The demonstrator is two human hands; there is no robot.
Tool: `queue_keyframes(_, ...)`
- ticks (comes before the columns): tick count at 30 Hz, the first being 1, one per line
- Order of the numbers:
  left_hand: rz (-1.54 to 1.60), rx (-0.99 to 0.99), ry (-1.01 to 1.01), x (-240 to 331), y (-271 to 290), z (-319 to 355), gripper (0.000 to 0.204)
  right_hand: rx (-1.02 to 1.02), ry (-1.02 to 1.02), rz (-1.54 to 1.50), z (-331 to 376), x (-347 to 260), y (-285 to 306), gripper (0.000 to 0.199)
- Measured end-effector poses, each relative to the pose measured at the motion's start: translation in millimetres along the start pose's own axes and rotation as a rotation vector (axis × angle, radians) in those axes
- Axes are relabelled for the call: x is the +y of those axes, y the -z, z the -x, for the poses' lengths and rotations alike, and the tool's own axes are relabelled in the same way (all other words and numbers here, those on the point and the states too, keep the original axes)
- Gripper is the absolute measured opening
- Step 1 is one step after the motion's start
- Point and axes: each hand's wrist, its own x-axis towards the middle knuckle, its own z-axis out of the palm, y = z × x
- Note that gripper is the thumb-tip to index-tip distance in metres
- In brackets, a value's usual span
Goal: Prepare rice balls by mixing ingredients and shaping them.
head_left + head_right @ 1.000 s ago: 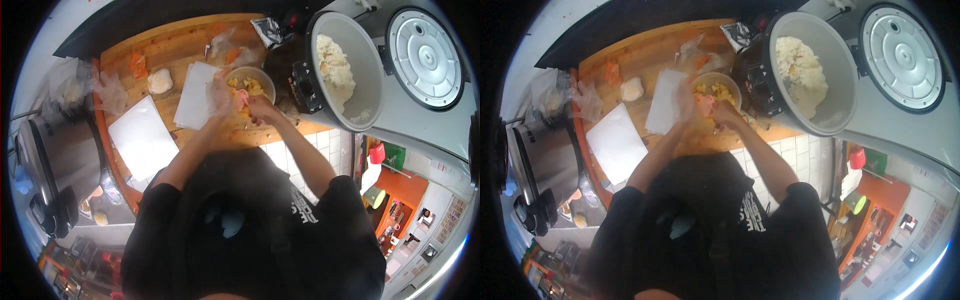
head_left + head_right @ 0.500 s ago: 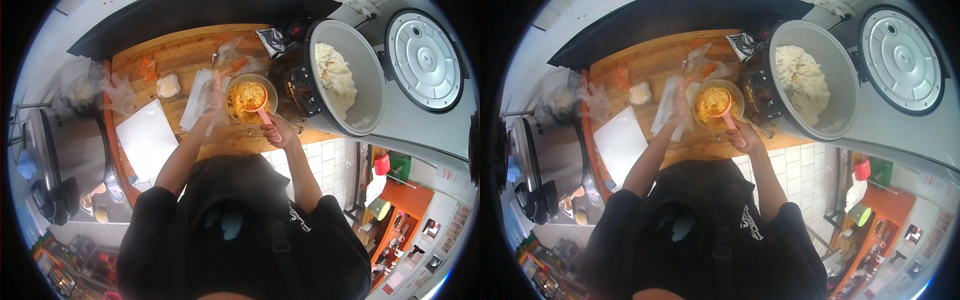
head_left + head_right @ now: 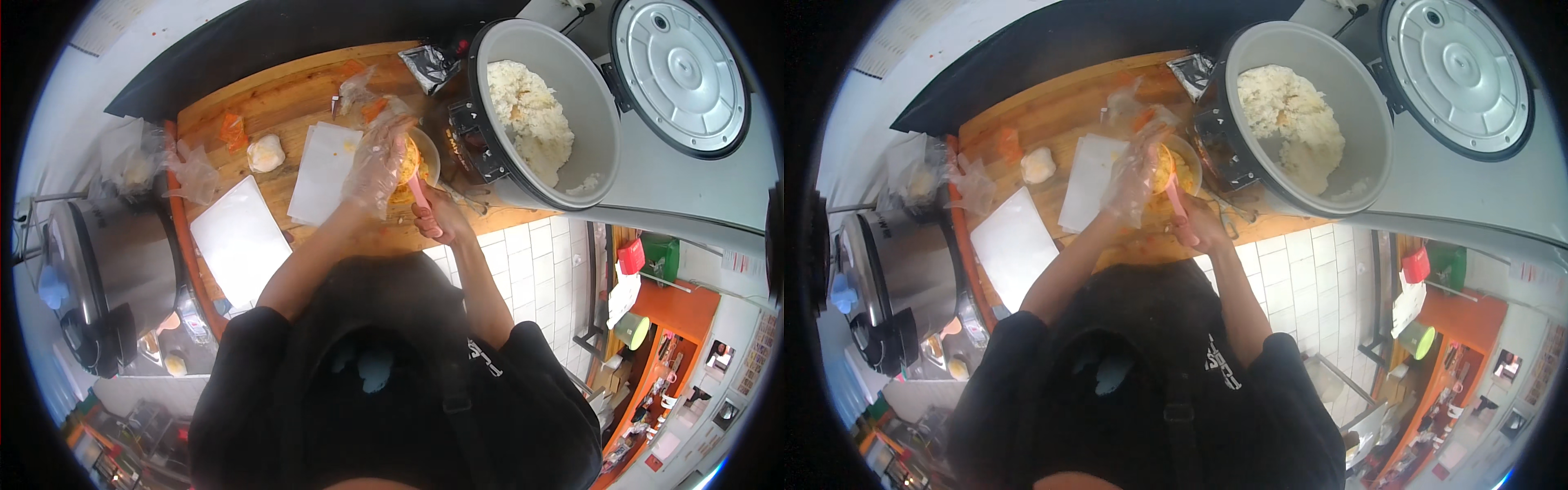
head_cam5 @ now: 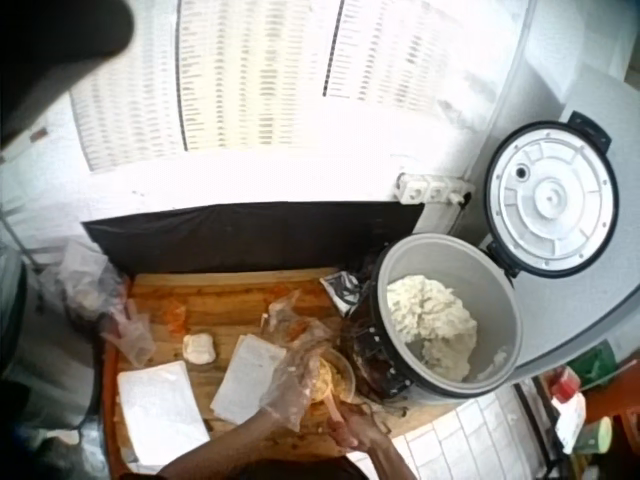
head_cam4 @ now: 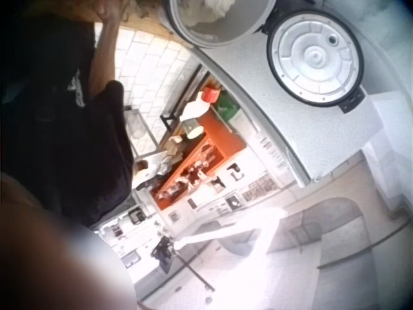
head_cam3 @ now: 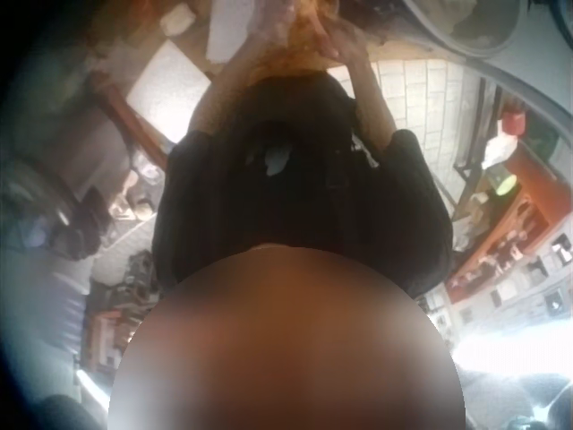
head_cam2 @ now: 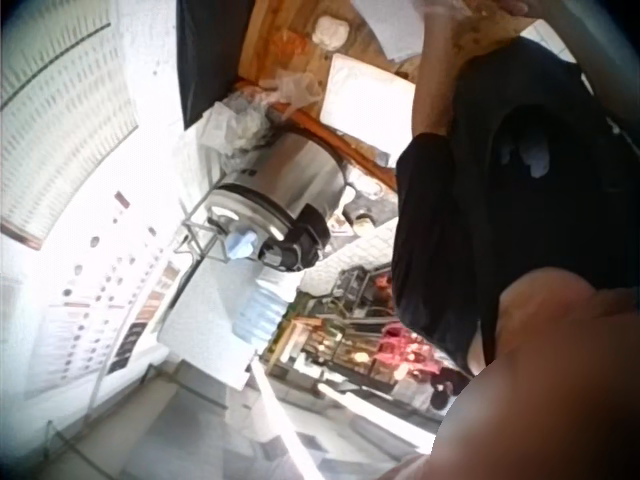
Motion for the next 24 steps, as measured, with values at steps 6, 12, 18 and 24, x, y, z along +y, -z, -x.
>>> queue_keyframes(6,-0.285,-0.128,-0.273,15,12,-22,0.036,0.016,-0.076,-0.275,-1,19,11,0.022)
queue_keyframes(12,-0.337,-0.211,-0.349,-35,-25,2,0.024,0.080,-0.021,-0.161,7,27,3,0.018)
queue_keyframes(18,-0.641,-0.160,0.205,-59,-29,-27,0.026,0.040,0.025,-0.133,27,28,-2,0.019)
queue_keyframes(24,-0.418,-0.080,-0.049,-11,7,-51,0.030,0.052,0.030,-0.270,34,33,14,0.020)
